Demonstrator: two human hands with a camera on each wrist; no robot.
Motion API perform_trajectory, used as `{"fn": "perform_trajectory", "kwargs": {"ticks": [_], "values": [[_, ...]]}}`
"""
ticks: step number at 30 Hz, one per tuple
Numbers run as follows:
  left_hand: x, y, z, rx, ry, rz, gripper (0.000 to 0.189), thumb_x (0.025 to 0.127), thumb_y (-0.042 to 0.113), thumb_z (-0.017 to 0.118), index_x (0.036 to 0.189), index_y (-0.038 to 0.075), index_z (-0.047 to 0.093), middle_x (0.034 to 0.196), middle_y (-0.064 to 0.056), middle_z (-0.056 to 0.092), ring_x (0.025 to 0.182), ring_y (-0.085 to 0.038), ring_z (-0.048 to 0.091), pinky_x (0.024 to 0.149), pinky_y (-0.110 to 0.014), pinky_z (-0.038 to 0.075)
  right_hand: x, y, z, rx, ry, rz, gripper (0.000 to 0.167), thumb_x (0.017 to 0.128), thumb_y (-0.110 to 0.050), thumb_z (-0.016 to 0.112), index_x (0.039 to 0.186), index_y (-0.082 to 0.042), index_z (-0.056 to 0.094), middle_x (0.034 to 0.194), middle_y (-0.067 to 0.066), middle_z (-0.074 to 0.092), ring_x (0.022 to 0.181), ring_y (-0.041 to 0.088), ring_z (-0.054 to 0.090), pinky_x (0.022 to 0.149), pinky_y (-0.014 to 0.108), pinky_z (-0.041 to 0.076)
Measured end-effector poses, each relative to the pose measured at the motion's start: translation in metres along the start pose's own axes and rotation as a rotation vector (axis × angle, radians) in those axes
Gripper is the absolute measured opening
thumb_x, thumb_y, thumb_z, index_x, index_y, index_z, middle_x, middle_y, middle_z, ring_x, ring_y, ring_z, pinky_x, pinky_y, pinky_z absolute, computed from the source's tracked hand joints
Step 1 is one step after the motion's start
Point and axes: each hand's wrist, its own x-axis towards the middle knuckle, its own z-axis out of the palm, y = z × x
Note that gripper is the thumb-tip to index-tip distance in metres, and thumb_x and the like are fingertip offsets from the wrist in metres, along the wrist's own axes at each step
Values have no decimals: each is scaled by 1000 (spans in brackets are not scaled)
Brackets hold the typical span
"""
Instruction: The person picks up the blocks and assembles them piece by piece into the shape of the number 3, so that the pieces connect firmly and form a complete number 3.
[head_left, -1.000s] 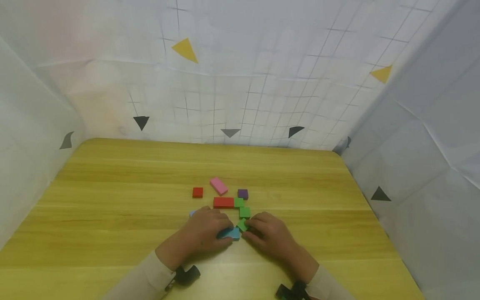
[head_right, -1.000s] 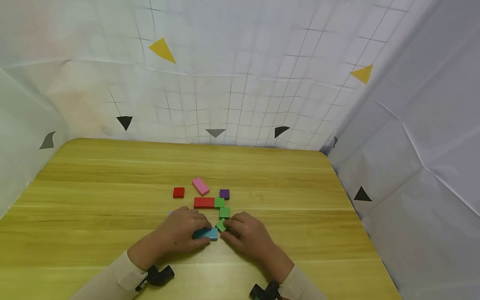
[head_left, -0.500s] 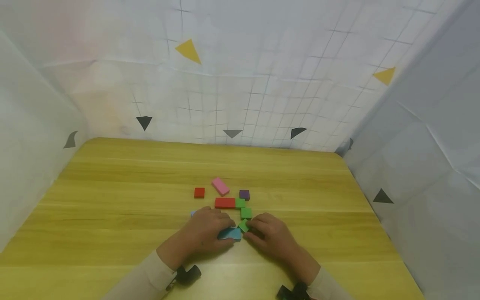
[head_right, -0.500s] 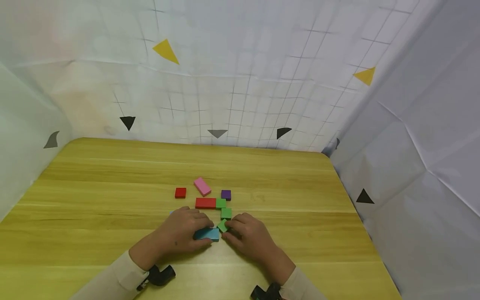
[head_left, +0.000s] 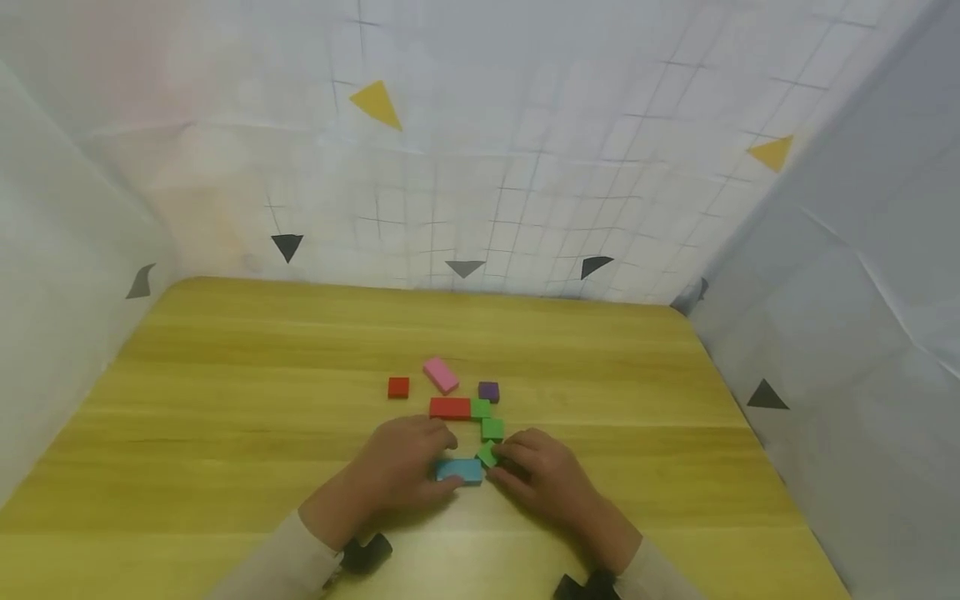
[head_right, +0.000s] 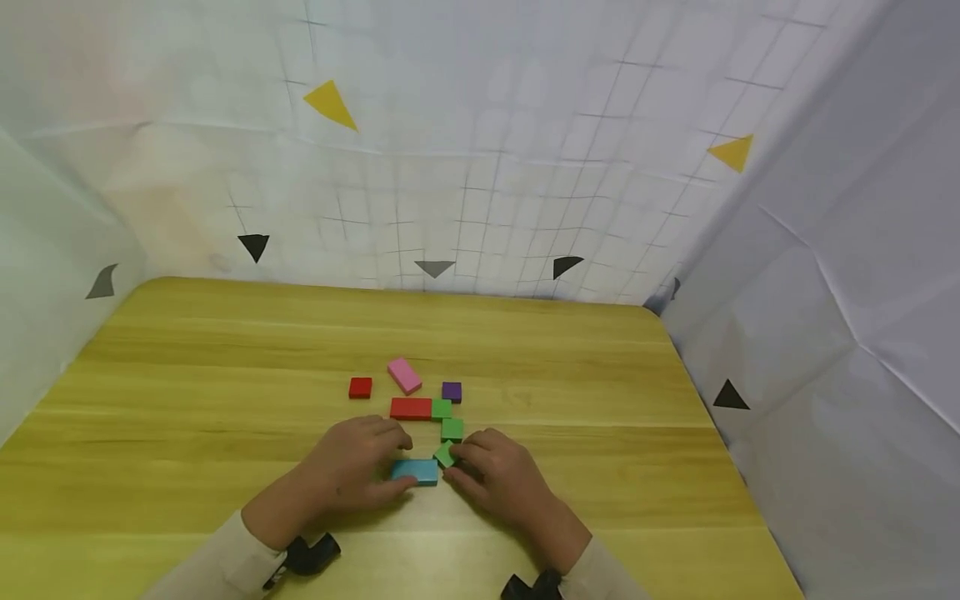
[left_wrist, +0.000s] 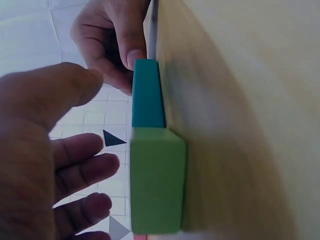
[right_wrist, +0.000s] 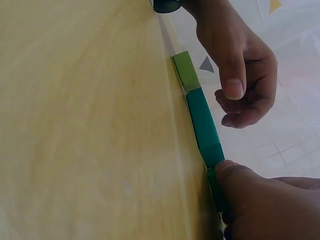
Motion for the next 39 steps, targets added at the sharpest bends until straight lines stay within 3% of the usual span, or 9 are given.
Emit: {"fn": "perform_trajectory", "kwargs": {"ticks": [5, 16, 22, 30, 39], "values": [[-9, -3, -5, -9, -2, 10, 36, 85, 51, 71, 100, 18, 71, 91, 9, 66, 80, -8, 58, 73, -29, 51, 2, -1, -1, -4, -3, 4, 30, 78, -29, 85, 102, -13, 76, 97, -6, 69, 88, 7, 63, 77, 20, 53], [-30, -12, -9, -61, -43, 52, 27, 83, 45, 72, 99, 24, 69, 97, 14, 66, 87, -7, 56, 77, -28, 50, 2, -3, -2, -6, -9, 15, 27, 79, -27, 84, 101, -13, 77, 94, -7, 69, 86, 6, 62, 75, 21, 53], [-39, -14, -10, -77, -44, 65, 31, 80, 42, 75, 104, 22, 70, 102, 12, 68, 95, -8, 61, 83, -30, 52, 2, -3, -2, -5, -18, 18, 28, 79, -28, 84, 101, -13, 76, 94, -6, 69, 86, 6, 62, 75, 20, 52], [-43, -15, -12, -91, -31, 66, 29, 78, 31, 77, 104, 20, 72, 104, 11, 68, 97, -10, 63, 86, -32, 53, 1, -3, -2, -9, -24, 23, 28, 80, -28, 84, 102, -12, 76, 95, -6, 69, 86, 6, 62, 75, 19, 52], [-44, -19, -9, -90, 13, 62, 24, 79, 34, 78, 99, 21, 73, 101, 12, 69, 95, -8, 63, 84, -30, 54, 0, -1, -2, -3, -30, 16, 28, 82, -29, 82, 103, -12, 76, 95, -5, 70, 86, 8, 63, 76, 22, 53]]}}
